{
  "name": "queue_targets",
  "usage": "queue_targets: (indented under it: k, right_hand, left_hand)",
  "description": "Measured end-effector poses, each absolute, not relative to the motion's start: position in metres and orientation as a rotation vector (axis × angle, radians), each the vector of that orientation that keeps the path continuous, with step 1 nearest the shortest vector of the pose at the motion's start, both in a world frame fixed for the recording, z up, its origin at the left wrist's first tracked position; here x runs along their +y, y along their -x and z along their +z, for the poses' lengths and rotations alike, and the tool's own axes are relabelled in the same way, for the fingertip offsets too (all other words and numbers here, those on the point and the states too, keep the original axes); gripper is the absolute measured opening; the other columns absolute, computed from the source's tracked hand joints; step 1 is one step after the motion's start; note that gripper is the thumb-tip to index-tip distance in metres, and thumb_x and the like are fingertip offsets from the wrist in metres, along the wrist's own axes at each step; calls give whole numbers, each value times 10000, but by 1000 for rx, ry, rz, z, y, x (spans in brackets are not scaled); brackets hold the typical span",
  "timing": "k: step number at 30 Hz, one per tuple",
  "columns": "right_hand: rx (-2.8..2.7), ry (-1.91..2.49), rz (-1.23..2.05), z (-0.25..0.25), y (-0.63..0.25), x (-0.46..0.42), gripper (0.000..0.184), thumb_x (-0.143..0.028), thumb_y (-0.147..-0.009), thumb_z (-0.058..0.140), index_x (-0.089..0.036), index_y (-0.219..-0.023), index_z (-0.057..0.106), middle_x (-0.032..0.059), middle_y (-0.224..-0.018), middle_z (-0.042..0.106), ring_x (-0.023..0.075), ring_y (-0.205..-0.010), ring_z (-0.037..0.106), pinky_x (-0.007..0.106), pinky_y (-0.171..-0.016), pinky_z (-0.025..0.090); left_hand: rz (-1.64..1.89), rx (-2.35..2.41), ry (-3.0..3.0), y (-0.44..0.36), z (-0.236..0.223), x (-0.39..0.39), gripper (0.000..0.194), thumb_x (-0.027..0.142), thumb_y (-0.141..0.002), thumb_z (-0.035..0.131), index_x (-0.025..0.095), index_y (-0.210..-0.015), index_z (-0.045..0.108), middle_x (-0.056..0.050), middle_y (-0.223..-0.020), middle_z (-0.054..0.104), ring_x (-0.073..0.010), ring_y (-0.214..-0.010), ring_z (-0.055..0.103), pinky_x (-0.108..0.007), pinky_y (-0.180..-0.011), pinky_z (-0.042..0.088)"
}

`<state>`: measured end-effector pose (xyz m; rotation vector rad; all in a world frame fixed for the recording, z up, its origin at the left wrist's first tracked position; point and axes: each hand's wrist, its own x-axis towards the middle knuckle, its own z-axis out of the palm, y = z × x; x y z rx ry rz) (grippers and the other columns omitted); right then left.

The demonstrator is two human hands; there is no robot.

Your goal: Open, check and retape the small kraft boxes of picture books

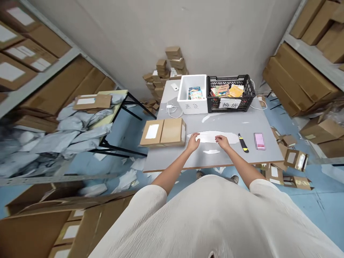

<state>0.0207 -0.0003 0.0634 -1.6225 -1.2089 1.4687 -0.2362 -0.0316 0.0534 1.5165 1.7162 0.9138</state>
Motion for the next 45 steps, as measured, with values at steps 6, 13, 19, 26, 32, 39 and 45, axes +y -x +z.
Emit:
queue_targets:
  k: [6, 13, 19, 26, 32, 39, 45]
  right_hand:
    - [-1327, 1590, 1537, 62, 87, -2, 210, -233, -796, 693, -215, -984, 784, 72, -1050, 831, 196, -893, 767, 277, -747, 574]
    - [-1495, 1541, 1618, 63, 175, -1, 171, -234, -803, 699, -219, -956, 772, 57, -1031, 816, 192, -873, 750, 297, -767, 584]
    - [-1627, 1555, 1574, 59, 212, 2, 248, -249, -780, 703, -237, -1013, 787, 52, -1135, 814, 214, -1005, 735, 371, -919, 617]
    - [-1646, 1568, 1568, 52, 225, 1, 299, -226, -783, 687, -237, -1070, 770, 79, -1284, 789, 237, -1139, 730, 397, -985, 609]
    - [-1649, 1597, 1432, 53, 219, 1, 346, -213, -789, 668, -226, -1128, 735, 87, -1298, 791, 224, -1163, 740, 389, -1074, 572]
    - [-1606, 1780, 1250, 63, 180, 0, 289, -316, -816, 700, -250, -1095, 737, 81, -1308, 789, 256, -1155, 742, 397, -1077, 560]
    - [-1476, 1877, 1103, 70, 120, 0, 265, -343, -825, 680, -272, -1074, 737, 59, -1244, 808, 256, -1107, 745, 392, -1024, 577]
  left_hand:
    - [961, 1850, -1460, 335, 48, -53, 469, 59, -881, 586, 215, -1304, 713, -137, -1472, 637, -288, -1481, 564, -480, -1311, 423]
    - [994, 2038, -1278, 413, 50, -77, 490, 63, -858, 609, 227, -1310, 706, -151, -1546, 593, -324, -1535, 511, -530, -1321, 393]
    - [1023, 2067, -1158, 442, 50, -85, 509, 48, -814, 641, 237, -1284, 694, -146, -1501, 609, -331, -1530, 507, -541, -1314, 390]
    - [1072, 2031, -1161, 446, 48, -82, 554, 49, -787, 663, 166, -1328, 688, -190, -1505, 599, -324, -1516, 531, -473, -1313, 411]
    - [1015, 1972, -1002, 437, 44, -78, 654, 120, -781, 751, 155, -1431, 682, -178, -1489, 684, -337, -1369, 667, -478, -1229, 504]
    - [1001, 1849, -1045, 397, 39, -70, 714, 163, -775, 822, 220, -1472, 678, -132, -1443, 743, -317, -1353, 697, -436, -1170, 550]
    - [939, 1719, -1116, 345, 49, -43, 621, 164, -805, 797, 226, -1417, 709, -120, -1428, 755, -306, -1308, 723, -428, -1129, 577]
